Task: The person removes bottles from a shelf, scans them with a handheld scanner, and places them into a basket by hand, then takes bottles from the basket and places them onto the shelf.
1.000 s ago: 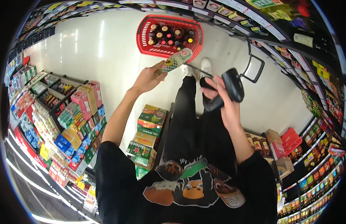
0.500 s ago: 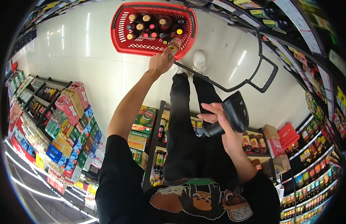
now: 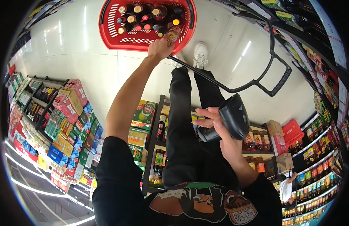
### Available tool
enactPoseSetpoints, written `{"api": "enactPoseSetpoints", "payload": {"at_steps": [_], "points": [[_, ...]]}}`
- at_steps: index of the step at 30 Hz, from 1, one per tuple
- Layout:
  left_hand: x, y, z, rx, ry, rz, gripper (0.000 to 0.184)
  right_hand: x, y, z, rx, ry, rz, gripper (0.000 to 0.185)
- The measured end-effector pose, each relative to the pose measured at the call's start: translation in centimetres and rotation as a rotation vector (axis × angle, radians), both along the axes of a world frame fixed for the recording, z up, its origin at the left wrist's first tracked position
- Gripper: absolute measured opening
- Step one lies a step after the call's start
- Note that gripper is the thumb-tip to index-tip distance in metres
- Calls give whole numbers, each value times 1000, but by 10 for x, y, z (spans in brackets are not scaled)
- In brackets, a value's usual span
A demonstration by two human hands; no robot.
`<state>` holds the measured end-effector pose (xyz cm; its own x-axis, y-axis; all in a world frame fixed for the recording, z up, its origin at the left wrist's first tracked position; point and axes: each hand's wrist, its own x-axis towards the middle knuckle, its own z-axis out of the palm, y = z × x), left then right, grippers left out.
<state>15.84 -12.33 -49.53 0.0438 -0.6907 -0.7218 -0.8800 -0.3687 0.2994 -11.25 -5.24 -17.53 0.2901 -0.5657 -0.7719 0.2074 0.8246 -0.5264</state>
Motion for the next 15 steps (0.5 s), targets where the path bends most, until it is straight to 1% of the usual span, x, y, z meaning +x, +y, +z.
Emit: {"api": "enactPoseSetpoints", "payload": {"at_steps": [5, 7, 13, 15], "points": [[-8, -2, -14, -4, -17, -13, 48, -2, 2, -8, 13, -41, -55, 36], [-10, -5, -20, -19, -19, -18, 47, -1, -1, -9, 18, 11, -25, 40], [-13, -10, -43, -3, 0, 21, 47, -2, 1, -20, 45, 38, -17, 41], [-15, -12, -54, -6, -36, 15, 47, -4, 3, -22, 59, 52, -18, 41]]}}
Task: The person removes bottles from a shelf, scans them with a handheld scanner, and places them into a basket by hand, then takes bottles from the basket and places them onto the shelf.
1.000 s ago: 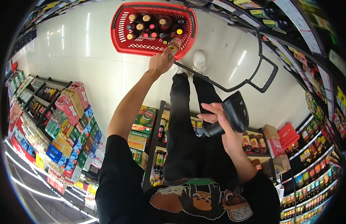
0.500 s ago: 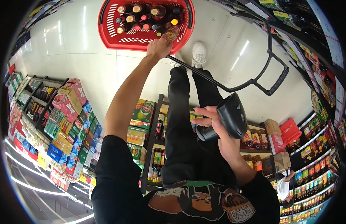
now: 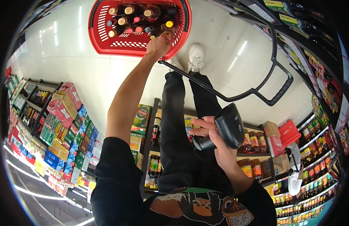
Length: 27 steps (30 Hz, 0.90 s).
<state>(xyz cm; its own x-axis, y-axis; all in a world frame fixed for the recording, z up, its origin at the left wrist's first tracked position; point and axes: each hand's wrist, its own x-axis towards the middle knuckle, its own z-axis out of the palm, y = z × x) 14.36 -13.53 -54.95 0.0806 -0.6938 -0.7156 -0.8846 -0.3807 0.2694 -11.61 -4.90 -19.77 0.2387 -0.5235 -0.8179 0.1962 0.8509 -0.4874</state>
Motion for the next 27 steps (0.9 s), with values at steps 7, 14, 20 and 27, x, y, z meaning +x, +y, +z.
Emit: {"api": "enactPoseSetpoints", "payload": {"at_steps": [7, 14, 20, 27], "points": [[6, -7, -33, 39, -25, -17, 46, -2, 3, -9, 21, 2, -26, 43], [2, -11, -58, 47, -5, 7, 51, -2, 7, -16, 26, 14, -36, 43], [-4, -13, -65, 52, -33, -8, 51, -2, 10, -20, 45, 21, -52, 43], [-4, -15, -70, 48, -65, 64, 52, -2, 14, -24, 30, 8, -72, 38]]}}
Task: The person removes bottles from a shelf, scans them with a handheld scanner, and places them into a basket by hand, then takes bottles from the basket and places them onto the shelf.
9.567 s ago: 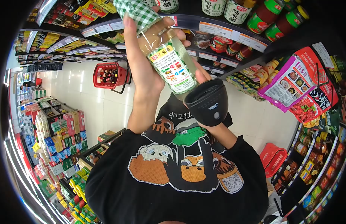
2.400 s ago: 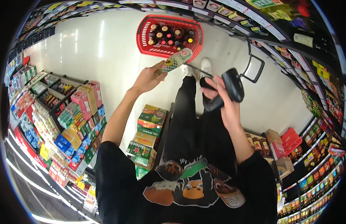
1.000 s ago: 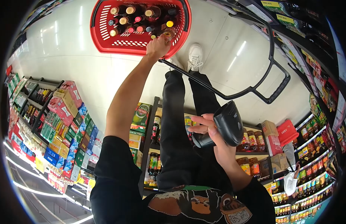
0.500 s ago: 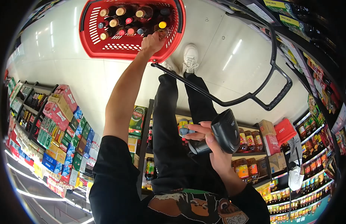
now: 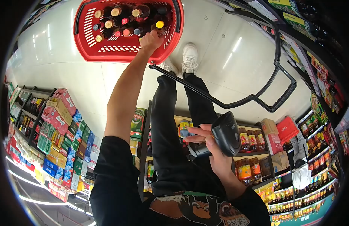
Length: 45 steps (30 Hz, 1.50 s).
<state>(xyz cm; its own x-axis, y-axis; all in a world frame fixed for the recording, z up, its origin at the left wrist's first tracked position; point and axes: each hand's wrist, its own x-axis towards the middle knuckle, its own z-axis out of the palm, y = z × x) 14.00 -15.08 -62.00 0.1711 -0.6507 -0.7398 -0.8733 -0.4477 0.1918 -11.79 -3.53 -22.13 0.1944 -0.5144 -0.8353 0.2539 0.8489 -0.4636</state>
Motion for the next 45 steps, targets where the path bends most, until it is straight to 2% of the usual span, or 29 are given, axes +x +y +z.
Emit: {"api": "enactPoseSetpoints", "payload": {"at_steps": [2, 4, 5, 7, 9, 11, 12, 15, 16, 18, 19, 20, 22, 23, 24, 26, 27, 28, 30, 31, 34, 36, 37, 39, 40, 43, 45], "points": [[-2, -4, 12, -5, 0, 16, 51, 1, -2, 1, 15, 39, 31, 43], [-2, -5, 17, 43, 82, 147, 62, 1, -2, 3, 10, 41, 30, 43], [-3, -4, 21, 42, 81, 147, 62, 2, -2, 4, 7, 42, 28, 42], [-2, 3, 27, -22, -67, -104, 71, 3, -4, 7, -6, 34, 15, 39], [2, 12, 33, -81, -80, -199, 67, 4, -1, 8, -17, 17, 0, 35], [9, 26, 39, -264, -125, -354, 54, -1, 11, 6, -198, 106, 334, 38], [13, 27, 47, -266, -133, -351, 54, -10, 25, 4, -203, 100, 336, 38], [21, 33, 77, -262, -72, -284, 49, -46, 82, 5, -292, 209, 921, 54], [22, 41, 84, -305, -49, -242, 44, -42, 79, 12, -302, 207, 921, 54], [25, 55, 104, -400, -6, -165, 34, -32, 70, 27, -150, 152, 831, 51], [25, 62, 120, -424, 48, -137, 30, -27, 72, 34, -211, 223, 666, 39], [26, 70, 134, -387, 152, -145, 30, -26, 67, 44, -229, 220, 664, 39], [19, 97, 169, -377, 188, -224, 33, -13, 29, 75, -422, 221, 638, 28], [11, 103, 202, -240, 179, -256, 37, -10, 15, 87, -658, 277, 648, 32], [5, 119, 213, -201, 216, -266, 29, -11, 10, 101, -682, 279, 642, 32], [-15, 127, 285, -111, 297, -313, 41, -26, 7, 134, -736, 370, 768, 41], [-29, 144, 298, -111, 301, -345, 45, -37, 10, 144, -583, 380, 838, 46], [-41, 144, 336, -86, 358, -409, 49, -47, 17, 154, -697, 474, 813, 48], [-73, 151, 405, 55, 427, -378, 49, -67, 28, 162, -504, 452, 819, 51], [-86, 155, 449, 6, 525, -345, 49, -70, 26, 174, -551, 483, 835, 51], [-130, 184, 503, -112, 693, -311, 53, -91, 34, 198, -532, 648, 888, 52], [-142, 177, 527, -113, 669, -345, 54, -105, 46, 207, -585, 749, 882, 53], [-143, 178, 538, -166, 681, -337, 63, -111, 47, 211, -503, 723, 893, 53], [-142, 170, 559, -214, 636, -453, 58, -126, 53, 209, -557, 737, 903, 52], [-139, 167, 566, -217, 643, -509, 55, -130, 53, 210, -532, 742, 915, 59], [-121, 150, 600, -213, 850, -574, 45, -148, 53, 223, -504, 740, 976, 68], [-108, 140, 626, -138, 905, -554, 43, -157, 47, 239, -467, 654, 1162, 77]]}}
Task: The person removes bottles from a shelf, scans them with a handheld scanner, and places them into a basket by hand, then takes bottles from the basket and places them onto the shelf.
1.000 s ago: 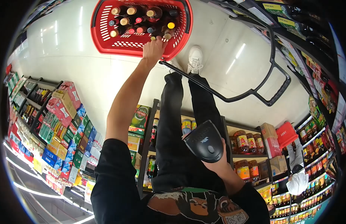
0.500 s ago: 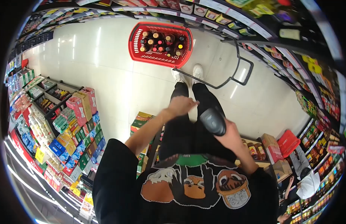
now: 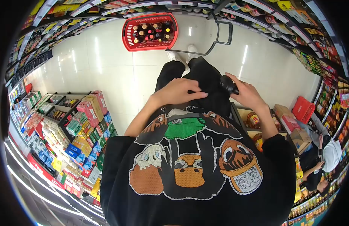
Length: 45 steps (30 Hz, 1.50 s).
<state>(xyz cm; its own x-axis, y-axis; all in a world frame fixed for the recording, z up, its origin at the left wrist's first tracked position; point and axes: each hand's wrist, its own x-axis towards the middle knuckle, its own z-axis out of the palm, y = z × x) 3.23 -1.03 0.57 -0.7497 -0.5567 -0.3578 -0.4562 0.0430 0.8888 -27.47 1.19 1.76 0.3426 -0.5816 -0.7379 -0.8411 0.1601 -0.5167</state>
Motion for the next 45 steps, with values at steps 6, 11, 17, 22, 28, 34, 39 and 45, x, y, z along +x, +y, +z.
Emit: {"api": "enactPoseSetpoints", "payload": {"at_steps": [6, 11, 17, 22, 28, 34, 39, 45], "points": [[23, -3, 10, 395, 193, 4, 38, -33, 5, -2, 66, 26, 269, 70], [30, 4, 1, 341, 264, 167, 41, -4, 10, -14, 95, -71, 439, 70], [48, 23, -2, 180, 98, 198, 33, 34, 21, -47, -230, -49, 544, 80], [85, 48, -7, 58, -3, 254, 31, 71, 57, -41, -322, -34, 318, 77], [134, 101, -17, 132, 14, 398, 33, 123, 112, -81, -234, -221, -55, 78], [163, 145, -33, 227, 43, 453, 33, 159, 167, -119, -195, -295, -186, 67], [169, 161, -50, 202, 47, 453, 33, 134, 204, -205, -315, -70, -42, 59], [173, 157, -52, 72, -25, 429, 30, 163, 149, -67, 302, -546, -350, 51]]}}
